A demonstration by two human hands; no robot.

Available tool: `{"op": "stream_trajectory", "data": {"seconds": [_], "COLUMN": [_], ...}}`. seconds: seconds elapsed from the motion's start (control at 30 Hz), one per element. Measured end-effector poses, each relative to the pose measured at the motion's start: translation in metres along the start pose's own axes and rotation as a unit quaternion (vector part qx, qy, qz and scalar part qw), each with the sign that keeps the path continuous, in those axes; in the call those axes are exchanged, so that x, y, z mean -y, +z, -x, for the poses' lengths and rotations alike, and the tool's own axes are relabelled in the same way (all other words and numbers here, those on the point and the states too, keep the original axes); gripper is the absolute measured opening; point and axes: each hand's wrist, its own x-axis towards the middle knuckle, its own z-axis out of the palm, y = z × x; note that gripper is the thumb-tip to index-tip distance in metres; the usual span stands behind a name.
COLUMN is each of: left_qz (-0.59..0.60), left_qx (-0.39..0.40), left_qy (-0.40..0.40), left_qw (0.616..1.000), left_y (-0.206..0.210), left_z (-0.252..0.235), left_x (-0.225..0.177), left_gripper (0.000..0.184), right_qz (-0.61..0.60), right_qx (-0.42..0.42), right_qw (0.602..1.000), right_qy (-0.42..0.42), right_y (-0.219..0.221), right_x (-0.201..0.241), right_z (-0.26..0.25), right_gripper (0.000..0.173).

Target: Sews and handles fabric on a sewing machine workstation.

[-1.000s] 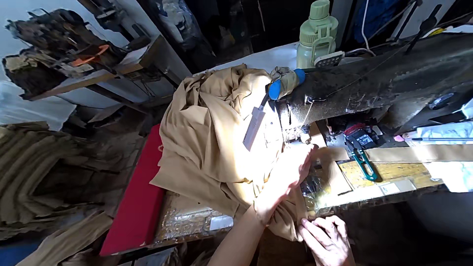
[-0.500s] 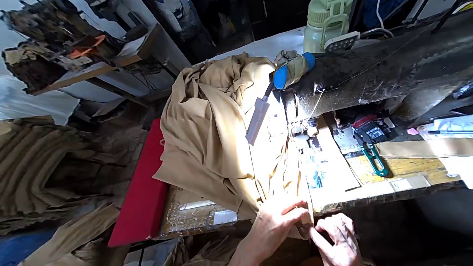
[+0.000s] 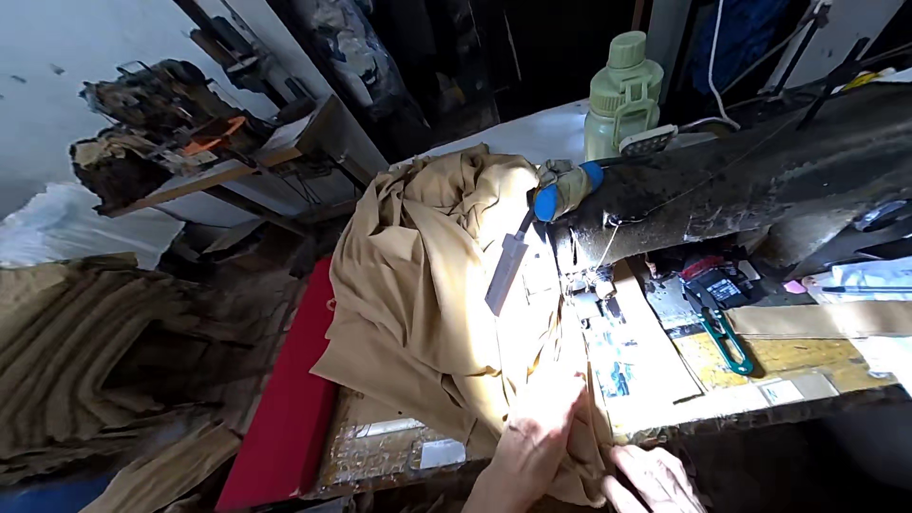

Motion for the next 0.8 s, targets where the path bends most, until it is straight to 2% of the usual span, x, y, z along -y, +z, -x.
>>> {"op": "stream_trajectory", "data": {"seconds": [0.07, 0.1, 0.2, 0.3, 0.43, 0.63, 0.8], "left_qz": [0.003, 0.008, 0.033, 0.058, 0.074, 0.067, 0.068], "left_qx": [0.042, 0.050, 0.025, 0.015, 0.008, 0.030, 0.012], "left_qy": [-0.065, -0.069, -0.006, 0.024, 0.028, 0.042, 0.037], "left_qw": [0.997, 0.996, 0.999, 0.998, 0.997, 0.996, 0.997], "left_y": [-0.002, -0.001, 0.011, 0.014, 0.010, 0.011, 0.013], "left_z": [-0.007, -0.009, -0.012, -0.012, -0.003, -0.001, -0.001], "left_x": [-0.002, -0.001, 0.009, 0.013, 0.013, 0.017, 0.017], "left_gripper": [0.027, 0.029, 0.026, 0.025, 0.032, 0.029, 0.034], "right_qz": [-0.025, -0.033, -0.058, -0.076, -0.052, -0.015, -0.022], "right_qx": [0.002, 0.001, 0.008, 0.023, 0.040, 0.058, 0.059], "right_qw": [1.000, 0.999, 0.998, 0.997, 0.998, 0.998, 0.998], "right_qy": [0.005, 0.009, 0.014, 0.011, -0.003, -0.014, -0.017], "right_y": [-0.002, -0.003, -0.008, -0.013, -0.014, -0.016, -0.017], "right_x": [0.001, 0.002, 0.005, 0.007, 0.006, 0.006, 0.006], "right_z": [-0.003, -0.005, -0.010, -0.014, -0.015, -0.018, -0.021], "right_gripper": [0.019, 0.018, 0.017, 0.017, 0.018, 0.018, 0.018]}}
